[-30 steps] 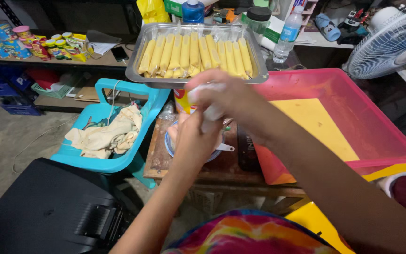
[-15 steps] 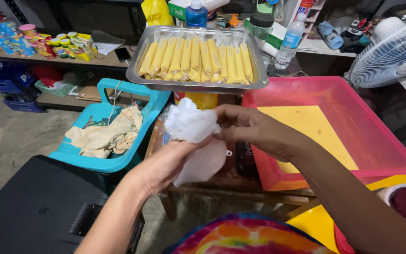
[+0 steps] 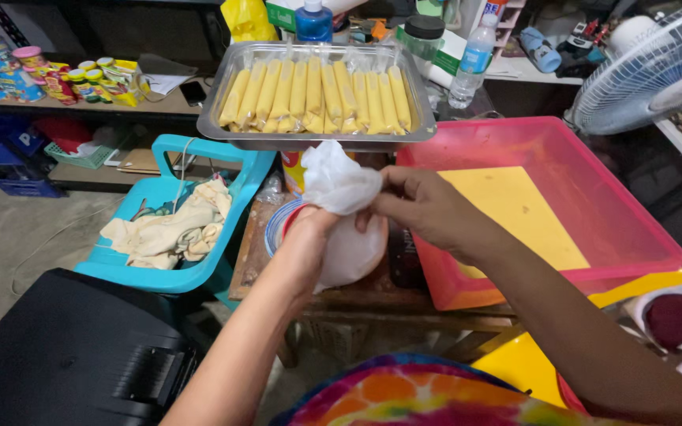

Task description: The person fills small plastic sachets with a yellow powder using a red funnel and a white scoop. They open each sachet, pour the powder in, then tie the top and place the filled sachet into a metal tray. The process is repeated multiple times.

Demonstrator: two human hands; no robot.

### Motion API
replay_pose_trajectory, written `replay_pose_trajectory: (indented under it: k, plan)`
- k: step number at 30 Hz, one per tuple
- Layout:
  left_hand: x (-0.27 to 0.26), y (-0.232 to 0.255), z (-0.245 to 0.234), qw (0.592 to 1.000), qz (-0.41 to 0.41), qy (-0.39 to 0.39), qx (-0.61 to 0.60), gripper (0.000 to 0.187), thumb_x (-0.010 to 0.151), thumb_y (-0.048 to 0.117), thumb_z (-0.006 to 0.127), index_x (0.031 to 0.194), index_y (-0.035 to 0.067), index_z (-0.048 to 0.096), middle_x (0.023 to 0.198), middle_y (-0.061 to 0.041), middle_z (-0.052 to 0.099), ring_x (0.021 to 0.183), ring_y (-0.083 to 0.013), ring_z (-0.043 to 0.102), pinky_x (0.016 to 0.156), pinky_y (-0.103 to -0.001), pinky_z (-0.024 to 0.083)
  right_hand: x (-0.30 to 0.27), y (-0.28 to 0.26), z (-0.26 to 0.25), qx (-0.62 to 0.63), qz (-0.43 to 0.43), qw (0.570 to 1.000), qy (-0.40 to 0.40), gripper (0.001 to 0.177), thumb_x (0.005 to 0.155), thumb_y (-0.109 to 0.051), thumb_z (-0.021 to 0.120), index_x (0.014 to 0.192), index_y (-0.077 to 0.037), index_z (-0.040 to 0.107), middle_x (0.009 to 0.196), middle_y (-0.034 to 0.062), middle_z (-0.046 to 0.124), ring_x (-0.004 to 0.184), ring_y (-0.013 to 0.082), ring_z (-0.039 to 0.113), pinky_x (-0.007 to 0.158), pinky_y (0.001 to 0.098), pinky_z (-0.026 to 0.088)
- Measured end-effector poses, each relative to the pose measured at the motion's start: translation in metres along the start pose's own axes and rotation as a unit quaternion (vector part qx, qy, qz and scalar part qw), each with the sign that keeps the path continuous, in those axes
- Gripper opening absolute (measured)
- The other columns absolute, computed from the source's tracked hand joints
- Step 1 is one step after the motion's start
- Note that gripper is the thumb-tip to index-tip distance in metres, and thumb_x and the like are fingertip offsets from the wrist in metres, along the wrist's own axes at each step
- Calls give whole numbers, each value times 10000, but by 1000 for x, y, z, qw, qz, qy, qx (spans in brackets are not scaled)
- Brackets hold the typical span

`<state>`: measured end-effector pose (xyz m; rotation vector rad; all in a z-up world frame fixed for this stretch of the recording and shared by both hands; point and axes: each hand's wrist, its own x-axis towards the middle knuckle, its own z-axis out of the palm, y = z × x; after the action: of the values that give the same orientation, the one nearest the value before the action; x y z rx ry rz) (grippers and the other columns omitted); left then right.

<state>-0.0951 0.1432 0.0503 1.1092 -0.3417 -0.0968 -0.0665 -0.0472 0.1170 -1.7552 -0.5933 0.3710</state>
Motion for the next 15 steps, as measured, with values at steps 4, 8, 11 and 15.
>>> replay_pose_trajectory:
  k: [4,8,11,15]
  plan:
    - [14,-1,1,977,-112,130,-129,163,934,268,606,931,110,646,1010,-84,712,923,-212,688,857,-389,542,-2,5,6,12,19,998,52,179,939,-178,645,1039,-40,701,951,-10,701,791,78,536,722,255,440]
    - [14,-2,8,960,-159,153,-172,266,976,327,645,896,96,539,973,-116,650,843,-262,681,788,-463,558,-2,19,18,-22,-9,995,99,139,943,-182,656,1001,-57,636,894,-38,617,802,42,530,722,241,450]
    - [10,3,8,953,-165,95,-236,223,955,291,645,951,77,581,998,-126,695,876,-258,704,798,-420,592,0,20,18,-60,-40,987,143,126,946,-184,649,991,-71,615,884,-45,617,807,23,548,726,226,458]
    - [8,5,13,963,-143,157,-166,259,870,121,660,1129,123,669,1005,-43,750,948,-180,716,831,-344,584,0,11,16,-67,-97,981,155,136,934,-148,666,999,-54,593,868,-35,607,775,27,542,689,222,464]
